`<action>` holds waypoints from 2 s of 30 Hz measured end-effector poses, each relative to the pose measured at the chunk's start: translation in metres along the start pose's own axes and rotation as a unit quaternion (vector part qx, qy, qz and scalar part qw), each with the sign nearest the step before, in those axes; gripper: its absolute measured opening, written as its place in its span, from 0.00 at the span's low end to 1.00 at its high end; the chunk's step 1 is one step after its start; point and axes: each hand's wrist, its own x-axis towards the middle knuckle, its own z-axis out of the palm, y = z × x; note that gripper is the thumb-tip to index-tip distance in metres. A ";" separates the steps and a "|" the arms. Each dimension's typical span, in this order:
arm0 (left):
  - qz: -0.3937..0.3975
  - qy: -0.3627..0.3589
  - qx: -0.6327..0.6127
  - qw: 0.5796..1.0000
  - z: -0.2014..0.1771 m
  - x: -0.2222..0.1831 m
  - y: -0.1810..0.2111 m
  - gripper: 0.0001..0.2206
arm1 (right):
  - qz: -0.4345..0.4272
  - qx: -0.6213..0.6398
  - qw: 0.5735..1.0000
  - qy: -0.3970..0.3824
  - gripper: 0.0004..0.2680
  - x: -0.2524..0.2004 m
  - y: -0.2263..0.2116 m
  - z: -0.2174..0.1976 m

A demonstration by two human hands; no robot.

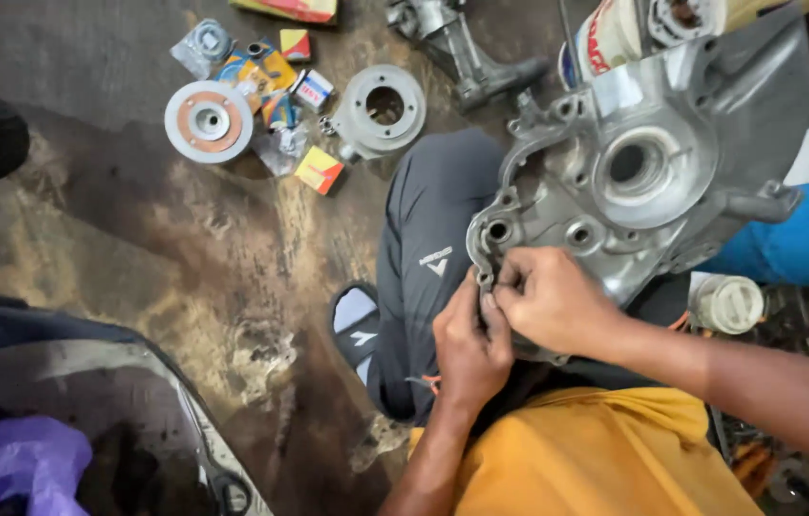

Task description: Assembling the internal components of a motorcycle engine crankcase while sitting on the floor.

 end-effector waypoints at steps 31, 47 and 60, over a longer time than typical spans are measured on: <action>-0.041 -0.049 0.006 0.998 0.012 -0.004 0.007 0.24 | -0.063 0.098 0.979 -0.165 0.04 0.011 0.002 -0.056; -0.001 -0.012 0.106 0.994 0.023 -0.001 0.022 0.22 | -0.348 -0.097 0.932 0.008 0.04 0.010 0.034 -0.049; -0.045 0.027 0.158 0.986 0.030 0.001 0.036 0.18 | -0.423 -0.079 0.903 0.023 0.03 0.024 0.042 -0.052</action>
